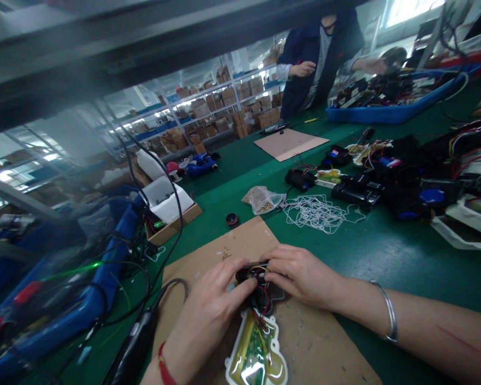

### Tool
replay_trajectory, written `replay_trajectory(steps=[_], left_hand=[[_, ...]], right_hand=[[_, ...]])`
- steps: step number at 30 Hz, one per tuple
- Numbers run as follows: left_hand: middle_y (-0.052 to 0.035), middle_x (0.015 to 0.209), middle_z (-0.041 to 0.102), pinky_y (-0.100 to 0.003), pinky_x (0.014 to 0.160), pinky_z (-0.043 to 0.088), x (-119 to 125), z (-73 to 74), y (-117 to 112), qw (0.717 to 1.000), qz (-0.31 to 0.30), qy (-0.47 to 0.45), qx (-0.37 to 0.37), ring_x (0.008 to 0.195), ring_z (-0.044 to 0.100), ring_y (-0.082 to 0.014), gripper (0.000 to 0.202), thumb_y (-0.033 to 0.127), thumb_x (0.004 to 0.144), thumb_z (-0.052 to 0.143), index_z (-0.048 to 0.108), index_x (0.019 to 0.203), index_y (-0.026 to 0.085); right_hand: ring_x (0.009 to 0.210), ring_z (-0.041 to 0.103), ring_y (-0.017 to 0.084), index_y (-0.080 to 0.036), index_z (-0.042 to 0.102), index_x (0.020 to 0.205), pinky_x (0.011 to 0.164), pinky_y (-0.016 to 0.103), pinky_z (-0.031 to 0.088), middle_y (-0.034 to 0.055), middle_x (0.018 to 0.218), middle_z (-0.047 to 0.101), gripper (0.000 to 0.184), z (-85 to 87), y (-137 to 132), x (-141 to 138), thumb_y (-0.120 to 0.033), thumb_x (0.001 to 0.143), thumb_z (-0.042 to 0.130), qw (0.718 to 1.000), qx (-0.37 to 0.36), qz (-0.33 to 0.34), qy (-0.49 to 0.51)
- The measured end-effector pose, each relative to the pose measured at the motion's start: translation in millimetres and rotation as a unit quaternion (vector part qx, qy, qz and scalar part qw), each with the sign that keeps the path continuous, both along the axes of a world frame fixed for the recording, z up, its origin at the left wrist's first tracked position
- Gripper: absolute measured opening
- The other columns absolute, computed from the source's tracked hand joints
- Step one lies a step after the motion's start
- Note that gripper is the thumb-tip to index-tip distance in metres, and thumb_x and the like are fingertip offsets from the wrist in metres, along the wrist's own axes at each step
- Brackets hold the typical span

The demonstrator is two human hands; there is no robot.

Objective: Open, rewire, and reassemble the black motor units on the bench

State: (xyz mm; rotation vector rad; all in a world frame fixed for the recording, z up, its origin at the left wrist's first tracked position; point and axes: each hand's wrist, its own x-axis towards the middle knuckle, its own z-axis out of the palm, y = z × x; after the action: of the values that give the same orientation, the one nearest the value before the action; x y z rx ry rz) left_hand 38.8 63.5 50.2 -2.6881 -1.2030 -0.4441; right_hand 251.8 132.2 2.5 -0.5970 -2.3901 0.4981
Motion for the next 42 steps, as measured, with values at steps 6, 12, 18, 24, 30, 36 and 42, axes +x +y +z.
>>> replay_trajectory(steps=[6,12,18,24,30,36,42], left_hand=[[-0.0085,0.113,0.061,-0.037,0.087,0.053,2,-8.2,-3,0.999,-0.011,-0.048,-0.021,0.104,0.058,-0.021,0.015,0.016,0.094,0.045,0.06,0.094,0.018],[-0.0048,0.094,0.065,-0.031,0.074,0.052,10,-22.1,-1,0.988,0.016,-0.125,-0.085,0.085,0.061,-0.0179,0.011,0.009,0.089,0.051,0.058,0.091,0.018],[-0.0005,0.079,0.063,-0.027,0.062,0.046,21,-24.8,1,0.973,0.114,-0.175,-0.097,0.07,0.06,-0.0167,0.012,0.008,0.086,0.054,0.057,0.086,0.02],[-0.0003,0.076,0.063,-0.027,0.062,0.042,25,-20.8,-1,0.965,0.171,-0.154,-0.122,0.07,0.058,-0.0175,0.015,0.009,0.086,0.052,0.06,0.081,0.021],[0.0,0.075,0.063,-0.029,0.064,0.04,28,-18.6,1,0.955,0.221,-0.121,-0.157,0.071,0.058,-0.0188,0.015,0.01,0.087,0.052,0.061,0.081,0.021],[0.0001,0.079,0.062,-0.026,0.061,0.041,27,-27.1,1,0.952,0.226,-0.179,-0.104,0.071,0.058,-0.0171,0.014,0.007,0.083,0.058,0.055,0.086,0.02],[-0.0022,0.082,0.058,-0.03,0.069,0.041,25,-31.4,2,0.957,0.212,-0.188,-0.063,0.08,0.054,-0.0199,0.01,0.012,0.086,0.055,0.056,0.079,0.02]], right_hand=[[0.09,0.063,0.019,-0.012,0.069,0.083,0.081,0.034,0.052,0.0097,0.094,0.069,0.017,-1.1,1,0,-0.018,0.091,0.054,1.0,-0.003,-0.001,-0.002],[0.088,0.062,0.019,-0.013,0.068,0.081,0.08,0.033,0.052,0.0089,0.095,0.069,0.018,-1.8,-1,-1,-0.018,0.091,0.054,1.0,0.006,-0.008,-0.003],[0.091,0.061,0.019,-0.013,0.067,0.088,0.083,0.033,0.05,0.0097,0.097,0.067,0.021,0.8,-3,1,-0.016,0.092,0.047,1.0,0.01,0.006,-0.017],[0.096,0.06,0.019,-0.013,0.066,0.092,0.087,0.034,0.049,0.01,0.104,0.066,0.022,9.5,-3,5,-0.01,0.081,0.048,0.999,-0.015,0.035,-0.031],[0.093,0.061,0.02,-0.016,0.067,0.087,0.084,0.033,0.048,0.0083,0.099,0.067,0.016,2.9,-9,1,-0.026,0.09,0.054,0.999,-0.042,-0.014,-0.018],[0.086,0.06,0.017,-0.017,0.062,0.089,0.076,0.029,0.047,0.0042,0.091,0.064,0.004,2.7,-12,-3,-0.018,0.086,0.061,0.994,-0.088,-0.067,0.018],[0.091,0.059,0.017,-0.021,0.066,0.096,0.078,0.03,0.046,0.0041,0.098,0.062,0.016,2.2,-9,-6,-0.016,0.09,0.053,0.997,-0.057,-0.057,-0.003]])
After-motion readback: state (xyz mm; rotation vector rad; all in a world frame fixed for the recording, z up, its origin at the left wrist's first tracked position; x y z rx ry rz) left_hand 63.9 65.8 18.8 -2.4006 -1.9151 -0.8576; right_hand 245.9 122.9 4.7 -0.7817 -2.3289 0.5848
